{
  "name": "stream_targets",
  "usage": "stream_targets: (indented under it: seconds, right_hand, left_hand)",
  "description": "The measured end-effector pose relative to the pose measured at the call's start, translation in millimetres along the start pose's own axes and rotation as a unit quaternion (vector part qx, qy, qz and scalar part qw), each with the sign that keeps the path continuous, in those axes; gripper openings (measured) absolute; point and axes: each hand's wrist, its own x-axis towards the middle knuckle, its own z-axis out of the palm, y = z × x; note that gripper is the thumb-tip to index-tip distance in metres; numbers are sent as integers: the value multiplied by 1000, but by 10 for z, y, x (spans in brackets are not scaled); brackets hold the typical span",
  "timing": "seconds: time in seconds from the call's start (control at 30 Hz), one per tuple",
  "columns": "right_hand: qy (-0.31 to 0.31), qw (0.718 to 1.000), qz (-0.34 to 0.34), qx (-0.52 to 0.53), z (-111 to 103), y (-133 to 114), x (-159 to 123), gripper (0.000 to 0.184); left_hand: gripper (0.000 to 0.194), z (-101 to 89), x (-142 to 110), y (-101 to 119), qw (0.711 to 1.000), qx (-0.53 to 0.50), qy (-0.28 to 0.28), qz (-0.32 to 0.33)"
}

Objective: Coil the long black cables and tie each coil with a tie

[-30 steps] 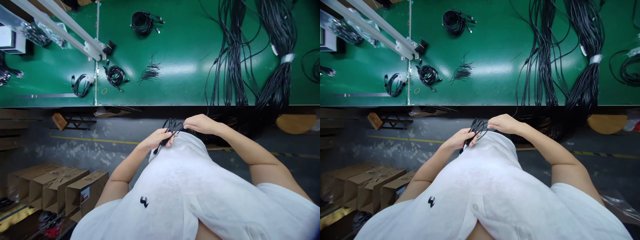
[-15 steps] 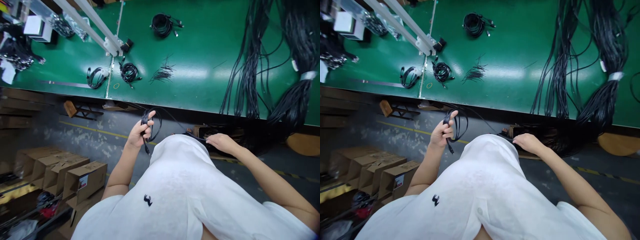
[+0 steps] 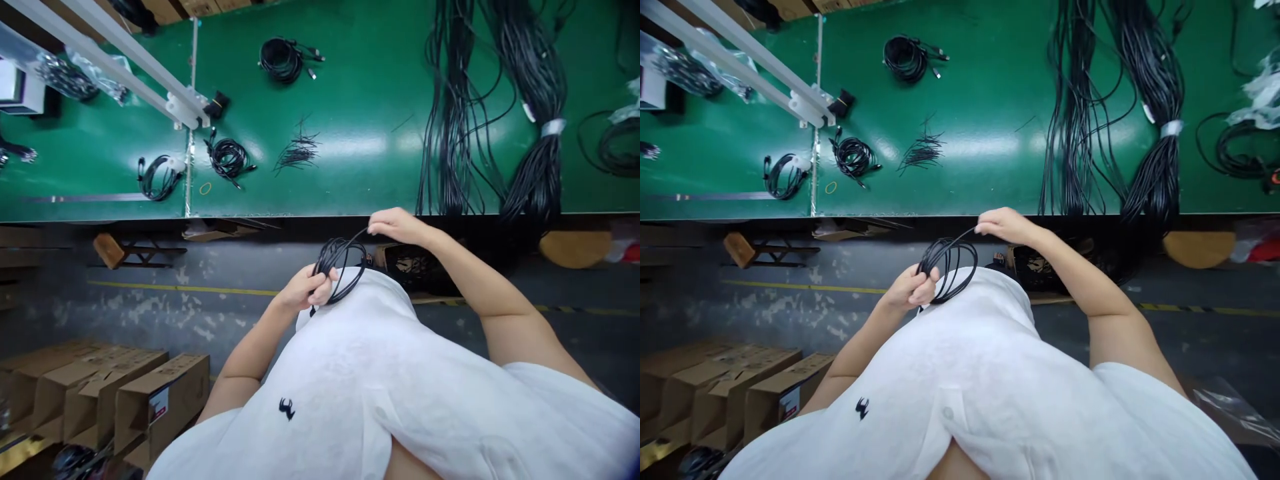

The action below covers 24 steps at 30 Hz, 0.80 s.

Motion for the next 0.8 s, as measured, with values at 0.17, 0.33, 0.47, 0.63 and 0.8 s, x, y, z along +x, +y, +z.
stream_targets:
  seconds: [0.17,0.33,0.47,0.63,0.8]
  right_hand:
    - [83,981,61,-163,-195,675,-405,38]
    - [61,984,164,-41,58,732,-615,45]
    - [116,968,217,-48,88,710,-696,44]
    - [101,966,177,-158,-22,698,-799,39]
    - [56,953,137,-263,32,578,-894,41]
  left_hand:
    - [30,-78,-197,145,989,-88,85,87]
    - [38,-162,-338,209,983,-100,120,98]
    - [28,-210,-408,211,985,-82,125,82]
    - [63,-162,-439,199,971,-129,189,68]
    - [40,-191,-436,273,935,-218,234,152]
